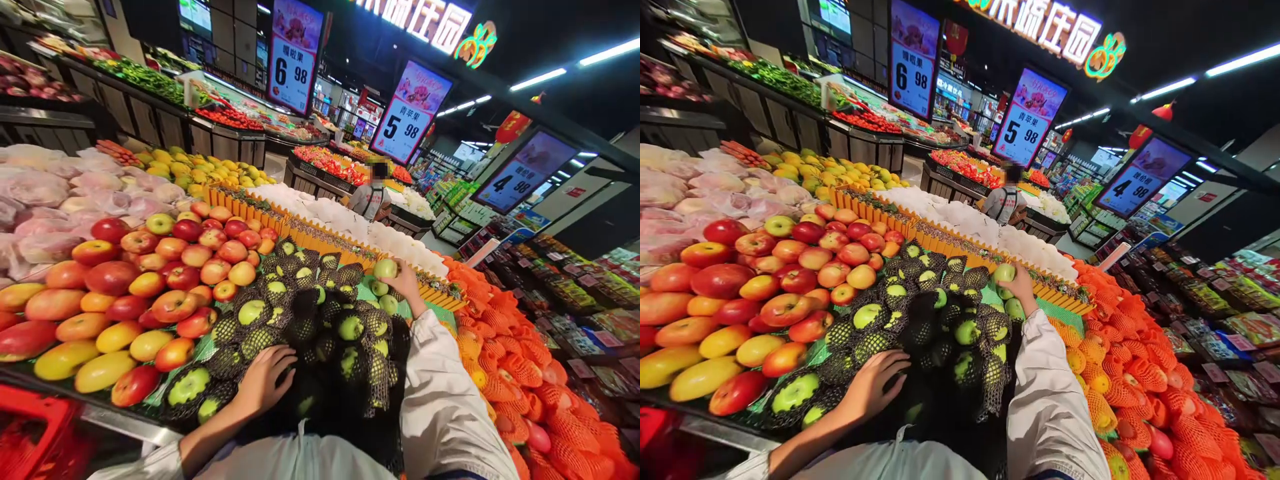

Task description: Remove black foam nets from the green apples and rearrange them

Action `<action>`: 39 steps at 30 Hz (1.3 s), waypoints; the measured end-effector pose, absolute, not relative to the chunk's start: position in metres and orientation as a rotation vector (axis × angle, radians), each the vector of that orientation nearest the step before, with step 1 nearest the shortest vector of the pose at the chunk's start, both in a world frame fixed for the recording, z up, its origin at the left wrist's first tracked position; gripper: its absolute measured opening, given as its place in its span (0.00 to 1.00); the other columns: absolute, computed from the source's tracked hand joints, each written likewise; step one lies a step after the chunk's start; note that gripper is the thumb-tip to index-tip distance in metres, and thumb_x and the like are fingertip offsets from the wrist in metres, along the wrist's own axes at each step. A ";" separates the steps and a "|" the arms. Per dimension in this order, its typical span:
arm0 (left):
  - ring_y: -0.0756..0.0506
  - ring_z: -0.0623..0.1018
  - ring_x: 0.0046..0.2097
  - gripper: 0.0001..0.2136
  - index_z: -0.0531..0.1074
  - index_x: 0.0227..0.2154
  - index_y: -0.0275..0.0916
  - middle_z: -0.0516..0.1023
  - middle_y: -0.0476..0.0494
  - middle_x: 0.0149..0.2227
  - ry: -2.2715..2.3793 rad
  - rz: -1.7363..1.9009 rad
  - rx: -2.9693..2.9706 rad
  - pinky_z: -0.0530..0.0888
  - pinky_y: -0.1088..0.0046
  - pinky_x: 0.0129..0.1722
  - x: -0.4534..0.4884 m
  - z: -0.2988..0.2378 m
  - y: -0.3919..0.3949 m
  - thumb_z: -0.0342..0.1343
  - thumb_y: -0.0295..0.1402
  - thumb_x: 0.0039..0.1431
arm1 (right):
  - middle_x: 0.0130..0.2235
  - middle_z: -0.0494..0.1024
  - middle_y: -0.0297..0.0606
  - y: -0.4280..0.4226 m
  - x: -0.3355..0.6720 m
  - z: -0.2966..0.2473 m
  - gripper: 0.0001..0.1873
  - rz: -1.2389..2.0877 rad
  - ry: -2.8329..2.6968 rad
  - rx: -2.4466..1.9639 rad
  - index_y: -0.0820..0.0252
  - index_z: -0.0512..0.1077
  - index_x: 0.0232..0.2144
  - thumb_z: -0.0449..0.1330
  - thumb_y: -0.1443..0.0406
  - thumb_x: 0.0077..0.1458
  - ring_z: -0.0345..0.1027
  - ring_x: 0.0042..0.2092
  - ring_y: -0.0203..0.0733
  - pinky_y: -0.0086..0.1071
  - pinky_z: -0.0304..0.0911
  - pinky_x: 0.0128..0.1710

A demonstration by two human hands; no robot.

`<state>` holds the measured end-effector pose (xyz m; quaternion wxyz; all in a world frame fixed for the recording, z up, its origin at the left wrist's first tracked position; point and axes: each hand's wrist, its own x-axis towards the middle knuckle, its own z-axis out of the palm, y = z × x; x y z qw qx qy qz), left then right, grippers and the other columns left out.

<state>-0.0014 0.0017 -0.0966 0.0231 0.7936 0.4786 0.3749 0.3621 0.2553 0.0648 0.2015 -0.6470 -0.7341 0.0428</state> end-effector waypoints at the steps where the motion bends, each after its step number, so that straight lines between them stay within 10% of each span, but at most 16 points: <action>1: 0.40 0.81 0.48 0.11 0.80 0.41 0.42 0.83 0.41 0.45 1.493 1.151 2.427 0.79 0.60 0.49 0.000 -0.095 0.001 0.54 0.33 0.61 | 0.53 0.77 0.47 0.241 0.364 0.078 0.40 0.111 -1.975 -1.710 0.57 0.68 0.56 0.71 0.51 0.42 0.71 0.53 0.57 0.46 0.64 0.54; 8: 0.40 0.78 0.51 0.12 0.77 0.47 0.40 0.81 0.39 0.49 1.423 1.080 2.135 0.75 0.55 0.55 0.000 -0.078 -0.005 0.53 0.37 0.66 | 0.52 0.75 0.44 0.091 0.340 0.120 0.35 0.424 -1.793 -1.451 0.54 0.71 0.51 0.72 0.51 0.42 0.69 0.46 0.50 0.38 0.68 0.39; 21: 0.27 0.55 0.69 0.14 0.75 0.47 0.35 0.54 0.34 0.71 1.509 0.942 2.322 0.61 0.41 0.64 -0.018 -0.041 0.047 0.57 0.34 0.60 | 0.52 0.76 0.45 -0.018 0.222 0.012 0.40 0.410 -1.981 -1.553 0.55 0.67 0.54 0.72 0.51 0.40 0.70 0.51 0.56 0.48 0.66 0.54; 26: 0.33 0.65 0.66 0.20 0.69 0.57 0.34 0.70 0.34 0.64 1.477 1.117 2.239 0.63 0.46 0.65 -0.023 -0.021 0.054 0.54 0.35 0.64 | 0.53 0.76 0.46 0.000 0.201 -0.011 0.39 0.322 -2.131 -1.508 0.59 0.68 0.56 0.72 0.53 0.43 0.69 0.53 0.57 0.47 0.65 0.55; 39: 0.48 0.77 0.40 0.19 0.73 0.52 0.39 0.72 0.38 0.55 1.476 1.572 1.666 0.78 0.67 0.43 -0.074 -0.011 0.011 0.61 0.38 0.59 | 0.61 0.71 0.48 0.016 0.188 -0.031 0.41 0.427 -2.231 -1.418 0.64 0.67 0.61 0.72 0.58 0.47 0.65 0.59 0.55 0.46 0.61 0.62</action>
